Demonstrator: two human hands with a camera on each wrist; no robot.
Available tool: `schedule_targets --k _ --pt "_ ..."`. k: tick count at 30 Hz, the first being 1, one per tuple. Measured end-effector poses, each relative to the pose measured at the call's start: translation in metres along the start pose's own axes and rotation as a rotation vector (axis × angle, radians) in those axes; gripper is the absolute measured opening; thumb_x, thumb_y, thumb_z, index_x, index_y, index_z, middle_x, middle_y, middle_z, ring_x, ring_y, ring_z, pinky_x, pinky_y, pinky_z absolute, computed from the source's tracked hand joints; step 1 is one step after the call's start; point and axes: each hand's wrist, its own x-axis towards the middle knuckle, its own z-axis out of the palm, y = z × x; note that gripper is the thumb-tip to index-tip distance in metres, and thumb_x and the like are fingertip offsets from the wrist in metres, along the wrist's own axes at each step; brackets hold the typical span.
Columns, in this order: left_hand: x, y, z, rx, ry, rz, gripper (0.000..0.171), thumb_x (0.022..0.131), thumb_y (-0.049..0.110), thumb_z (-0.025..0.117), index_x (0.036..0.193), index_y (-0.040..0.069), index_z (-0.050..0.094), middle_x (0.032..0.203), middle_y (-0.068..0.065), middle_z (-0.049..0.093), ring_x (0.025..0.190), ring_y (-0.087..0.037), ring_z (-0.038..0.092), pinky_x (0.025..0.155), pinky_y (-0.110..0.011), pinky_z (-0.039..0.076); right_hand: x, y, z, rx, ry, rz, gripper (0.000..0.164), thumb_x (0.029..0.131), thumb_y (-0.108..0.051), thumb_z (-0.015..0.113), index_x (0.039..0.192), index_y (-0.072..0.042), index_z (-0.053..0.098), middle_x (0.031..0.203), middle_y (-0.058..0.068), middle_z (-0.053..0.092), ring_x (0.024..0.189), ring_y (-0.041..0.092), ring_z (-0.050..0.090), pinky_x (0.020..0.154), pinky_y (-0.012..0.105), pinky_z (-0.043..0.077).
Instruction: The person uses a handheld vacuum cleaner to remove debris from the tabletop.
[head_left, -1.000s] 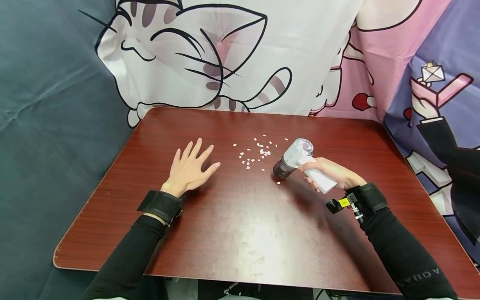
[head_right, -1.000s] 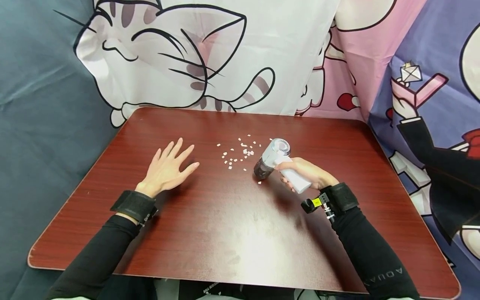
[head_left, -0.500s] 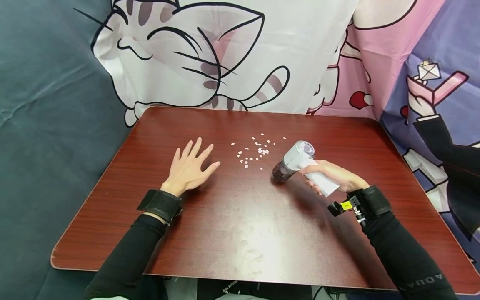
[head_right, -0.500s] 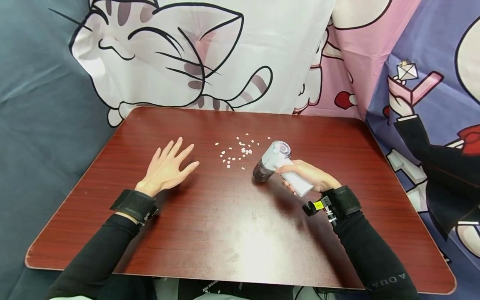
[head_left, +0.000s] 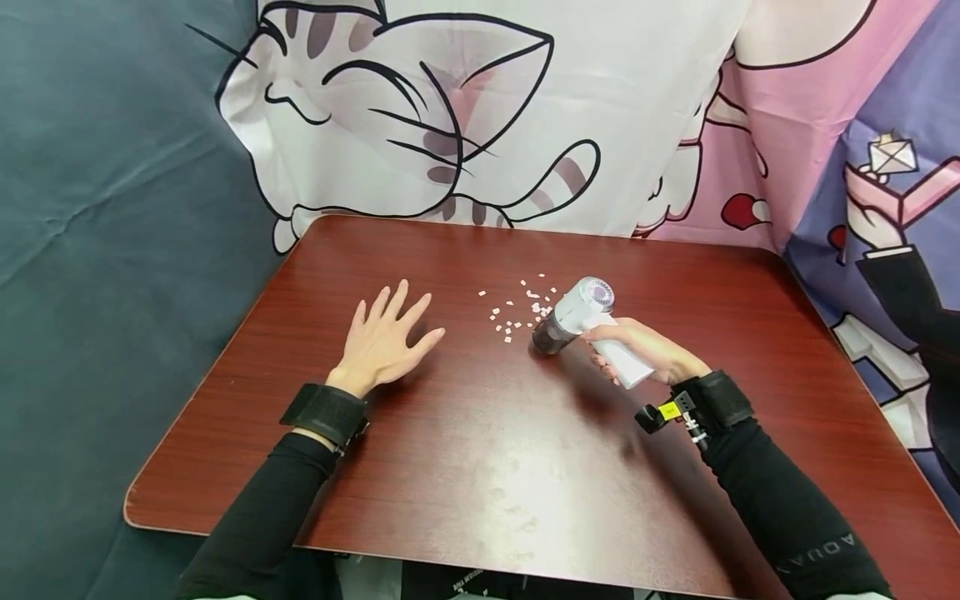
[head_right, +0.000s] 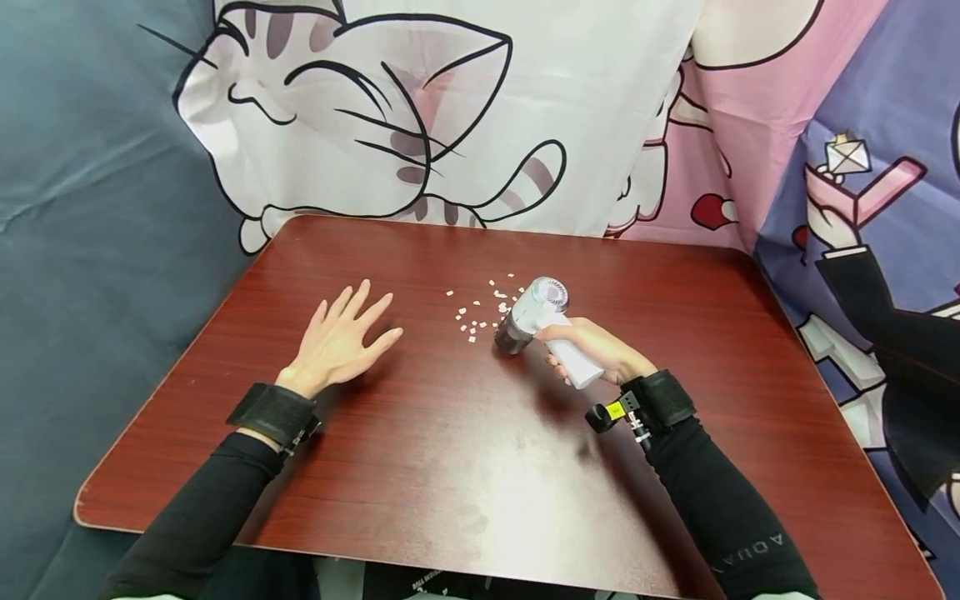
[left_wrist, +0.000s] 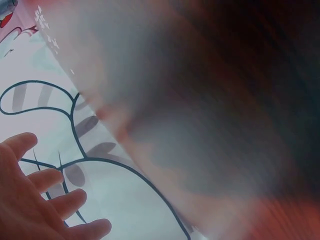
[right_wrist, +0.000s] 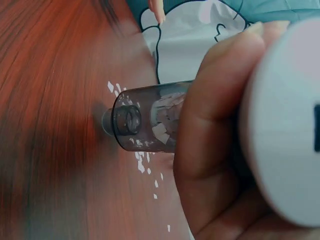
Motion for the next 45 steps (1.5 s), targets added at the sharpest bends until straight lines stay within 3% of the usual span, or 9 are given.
schedule_targets --k 4,10,14,27,34,45 --pt "0.000 -0.001 -0.001 -0.008 -0.010 -0.004 0.078 0.087 0.076 0.028 0.151 0.030 0.030 0.158 -0.008 0.014 0.143 -0.033 0.012 0.108 -0.060 0.007 0.004 -0.001 -0.002 0.010 0.018 -0.004 0.022 0.099 -0.021 0.052 0.096 0.001 0.052 0.068 0.009 0.053 0.051 0.017 0.052 0.047 0.028 0.047" --pt "-0.001 -0.006 -0.001 -0.012 -0.010 -0.020 0.078 0.088 0.075 0.028 0.151 0.029 0.030 0.158 -0.009 0.015 0.142 -0.035 0.013 0.108 -0.061 0.007 0.011 -0.002 -0.008 0.043 0.140 0.002 0.026 0.098 -0.024 0.054 0.099 0.002 0.049 0.068 0.008 0.053 0.052 0.014 0.052 0.046 0.026 0.046" --pt "-0.002 -0.009 -0.001 -0.008 -0.014 -0.025 0.078 0.088 0.075 0.028 0.151 0.029 0.030 0.158 -0.009 0.014 0.142 -0.035 0.012 0.108 -0.061 0.007 0.016 -0.003 -0.012 0.096 0.178 0.017 0.026 0.098 -0.025 0.053 0.100 0.000 0.046 0.068 0.007 0.052 0.052 0.014 0.051 0.046 0.025 0.045" --pt "-0.004 -0.009 -0.006 -0.003 -0.009 -0.030 0.079 0.087 0.076 0.029 0.151 0.029 0.032 0.158 -0.010 0.016 0.142 -0.034 0.013 0.108 -0.061 0.007 0.030 -0.010 -0.014 0.102 0.197 0.034 0.026 0.099 -0.027 0.052 0.091 -0.002 0.050 0.065 0.005 0.052 0.052 0.014 0.051 0.046 0.026 0.045" --pt "-0.003 -0.008 -0.006 0.002 -0.013 -0.031 0.079 0.087 0.076 0.027 0.151 0.030 0.030 0.158 -0.009 0.015 0.143 -0.034 0.012 0.108 -0.060 0.007 0.038 -0.014 -0.013 0.137 0.159 0.029 0.024 0.099 -0.023 0.051 0.102 -0.001 0.044 0.067 0.006 0.051 0.052 0.013 0.051 0.046 0.025 0.045" --pt "-0.006 -0.008 -0.006 0.003 -0.016 -0.031 0.079 0.088 0.076 0.026 0.151 0.030 0.029 0.158 -0.009 0.014 0.143 -0.034 0.012 0.109 -0.060 0.007 0.054 -0.021 -0.015 0.114 0.167 0.028 0.024 0.098 -0.025 0.052 0.096 -0.002 0.047 0.066 0.005 0.051 0.053 0.014 0.052 0.047 0.026 0.045"
